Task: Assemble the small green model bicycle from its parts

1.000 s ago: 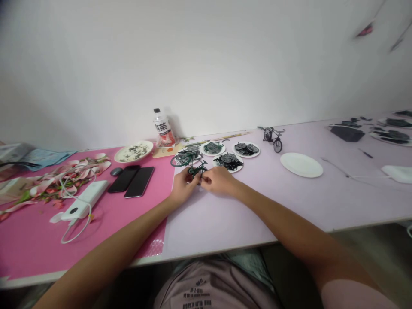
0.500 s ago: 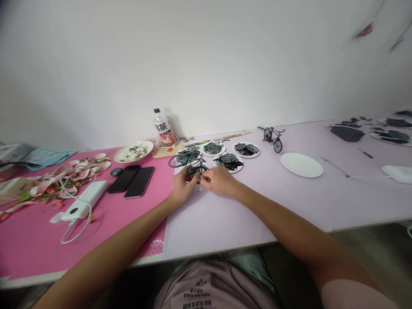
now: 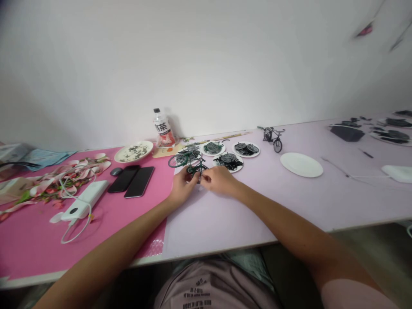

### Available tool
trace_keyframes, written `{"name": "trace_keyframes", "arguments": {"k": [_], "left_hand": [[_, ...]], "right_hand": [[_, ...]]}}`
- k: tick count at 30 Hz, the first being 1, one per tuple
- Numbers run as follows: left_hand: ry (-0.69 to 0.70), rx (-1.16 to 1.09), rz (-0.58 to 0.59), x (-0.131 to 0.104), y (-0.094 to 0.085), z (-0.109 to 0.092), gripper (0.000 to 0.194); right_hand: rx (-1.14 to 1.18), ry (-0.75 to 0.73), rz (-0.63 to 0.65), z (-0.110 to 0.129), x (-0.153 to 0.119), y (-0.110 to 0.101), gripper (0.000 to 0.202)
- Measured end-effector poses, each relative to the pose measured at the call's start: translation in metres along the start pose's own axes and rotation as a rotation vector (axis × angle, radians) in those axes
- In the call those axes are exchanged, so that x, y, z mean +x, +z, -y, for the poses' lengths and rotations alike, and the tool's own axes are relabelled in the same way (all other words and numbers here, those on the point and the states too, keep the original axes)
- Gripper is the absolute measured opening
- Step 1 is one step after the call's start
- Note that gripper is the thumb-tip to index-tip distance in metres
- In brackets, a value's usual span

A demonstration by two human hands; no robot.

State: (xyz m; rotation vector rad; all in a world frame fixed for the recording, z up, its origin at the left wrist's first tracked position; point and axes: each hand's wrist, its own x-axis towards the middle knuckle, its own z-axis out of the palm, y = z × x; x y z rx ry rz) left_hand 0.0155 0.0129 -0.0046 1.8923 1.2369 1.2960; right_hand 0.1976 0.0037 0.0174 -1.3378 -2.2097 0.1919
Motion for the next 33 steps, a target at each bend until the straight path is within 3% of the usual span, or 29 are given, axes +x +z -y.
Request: {"name": "trace_keyframes", "arguments": {"k": [4,10,21,33], "left_hand": [[-0.007,-0.009,-0.001,-0.0001,-0.0001,-0.0011,0.026],[-0.024,-0.033,0.001,-0.0002,-0.0006,-0.0028,0.029],[-0.025,-0.043,0.015,-0.0001,-0.0005,-0.003,0.027],[-0.015,-0.031,0.016,-0.0008,-0.0006,-0.004,0.026]], "right_hand": [[0.005,0.007,-0.024,0.0015,-0.0005,0.0003,0.037],[-0.001,0.018,-0.058,0.0044,0.0001,-0.002,0.029],[0.021,0.043,-0.029,0.0037,0.0001,-0.0027,0.039],[0.038,0.027,-0.025,0.0043,-0.0011,-0.0023,0.033]]}}
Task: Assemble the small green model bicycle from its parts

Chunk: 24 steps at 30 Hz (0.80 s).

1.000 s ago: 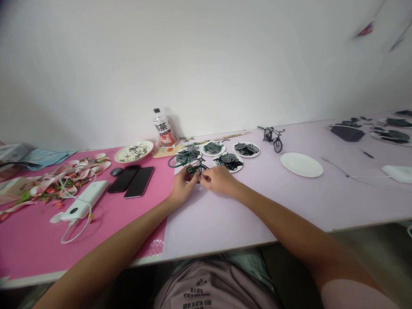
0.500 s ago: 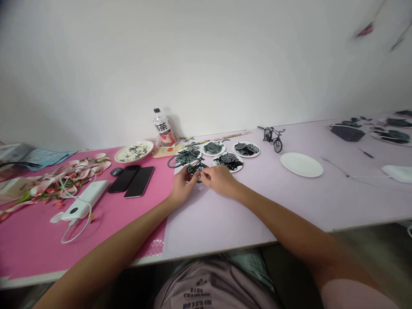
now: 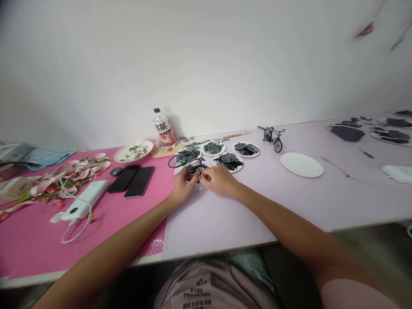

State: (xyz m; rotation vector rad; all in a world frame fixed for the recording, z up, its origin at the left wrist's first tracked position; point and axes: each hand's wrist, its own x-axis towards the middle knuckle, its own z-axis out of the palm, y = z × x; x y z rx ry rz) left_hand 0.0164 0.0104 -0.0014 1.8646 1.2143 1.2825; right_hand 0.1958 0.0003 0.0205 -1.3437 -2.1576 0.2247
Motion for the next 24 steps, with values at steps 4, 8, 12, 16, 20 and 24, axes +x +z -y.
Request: {"name": "trace_keyframes", "arguments": {"k": [4,8,12,16,20,24], "left_hand": [[-0.006,0.002,-0.008,0.0,0.0001,0.0001,0.027],[-0.009,-0.015,-0.005,0.0001,0.0001,0.0001,0.026],[-0.006,-0.003,-0.005,0.0002,0.0,0.0005,0.027],[-0.011,-0.001,-0.007,0.0004,0.0003,0.0012,0.028],[-0.023,-0.019,0.003,0.0004,0.0007,0.0013,0.029],[-0.019,-0.011,0.0,0.0002,0.0003,0.0007,0.029]], "right_hand": [[0.001,0.012,0.013,-0.0014,0.0004,0.0012,0.04],[0.003,0.004,0.001,-0.0021,0.001,0.0013,0.04],[-0.005,0.013,-0.016,-0.0001,0.0009,-0.0001,0.034],[-0.016,0.016,-0.02,0.0011,0.0011,-0.0003,0.031],[-0.031,0.016,-0.021,0.0001,0.0016,0.0008,0.034],[-0.038,0.021,-0.017,-0.0008,0.0018,0.0015,0.037]]}}
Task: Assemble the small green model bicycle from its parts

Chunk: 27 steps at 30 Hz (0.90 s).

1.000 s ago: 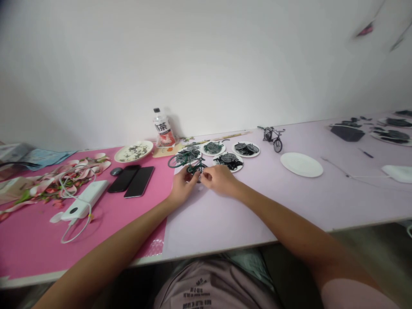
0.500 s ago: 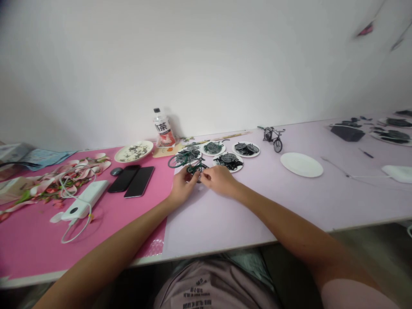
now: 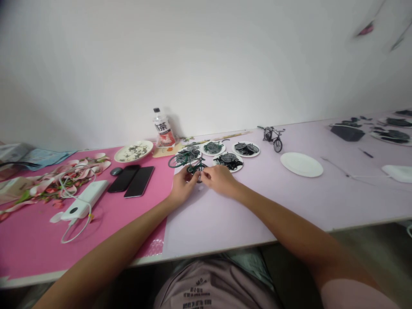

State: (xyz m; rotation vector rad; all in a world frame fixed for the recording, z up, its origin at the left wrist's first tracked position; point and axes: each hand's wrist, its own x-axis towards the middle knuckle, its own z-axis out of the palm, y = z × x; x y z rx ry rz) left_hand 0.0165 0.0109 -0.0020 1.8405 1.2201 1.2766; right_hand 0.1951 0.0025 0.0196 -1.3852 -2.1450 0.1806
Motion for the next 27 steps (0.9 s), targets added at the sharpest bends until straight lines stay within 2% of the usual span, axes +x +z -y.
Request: {"name": "trace_keyframes", "arguments": {"k": [27], "left_hand": [[-0.002,0.044,0.033,0.0014,0.0002,0.003,0.027]], "right_hand": [[0.032,0.013,0.044,0.0009,-0.0009,-0.0015,0.035]]}}
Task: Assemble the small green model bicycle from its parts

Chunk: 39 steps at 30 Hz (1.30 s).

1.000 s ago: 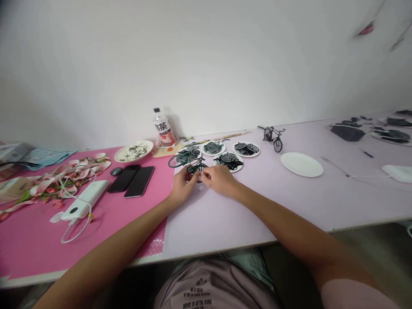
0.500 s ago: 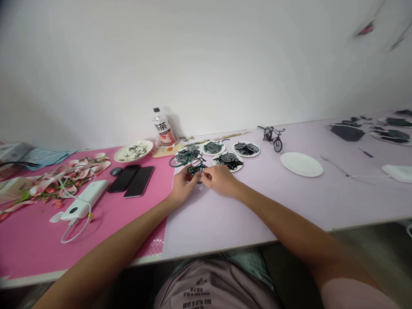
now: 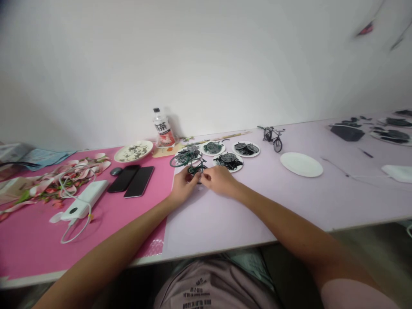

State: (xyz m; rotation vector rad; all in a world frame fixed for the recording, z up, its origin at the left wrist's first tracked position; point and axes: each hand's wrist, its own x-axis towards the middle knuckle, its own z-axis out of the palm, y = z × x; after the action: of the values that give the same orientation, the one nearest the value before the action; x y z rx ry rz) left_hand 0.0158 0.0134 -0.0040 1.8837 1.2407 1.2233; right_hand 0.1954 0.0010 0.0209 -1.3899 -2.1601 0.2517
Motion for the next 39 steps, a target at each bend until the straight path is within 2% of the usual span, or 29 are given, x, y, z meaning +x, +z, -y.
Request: {"name": "trace_keyframes", "arguments": {"k": [26,39], "left_hand": [[-0.004,0.002,0.065,0.002,0.0017,0.0042,0.02],[-0.009,0.058,0.054,0.0021,0.002,0.0059,0.019]], "right_hand": [[-0.018,0.042,0.133,-0.0034,0.003,0.0028,0.034],[0.003,0.026,0.16,-0.0051,0.0031,0.0027,0.034]]}}
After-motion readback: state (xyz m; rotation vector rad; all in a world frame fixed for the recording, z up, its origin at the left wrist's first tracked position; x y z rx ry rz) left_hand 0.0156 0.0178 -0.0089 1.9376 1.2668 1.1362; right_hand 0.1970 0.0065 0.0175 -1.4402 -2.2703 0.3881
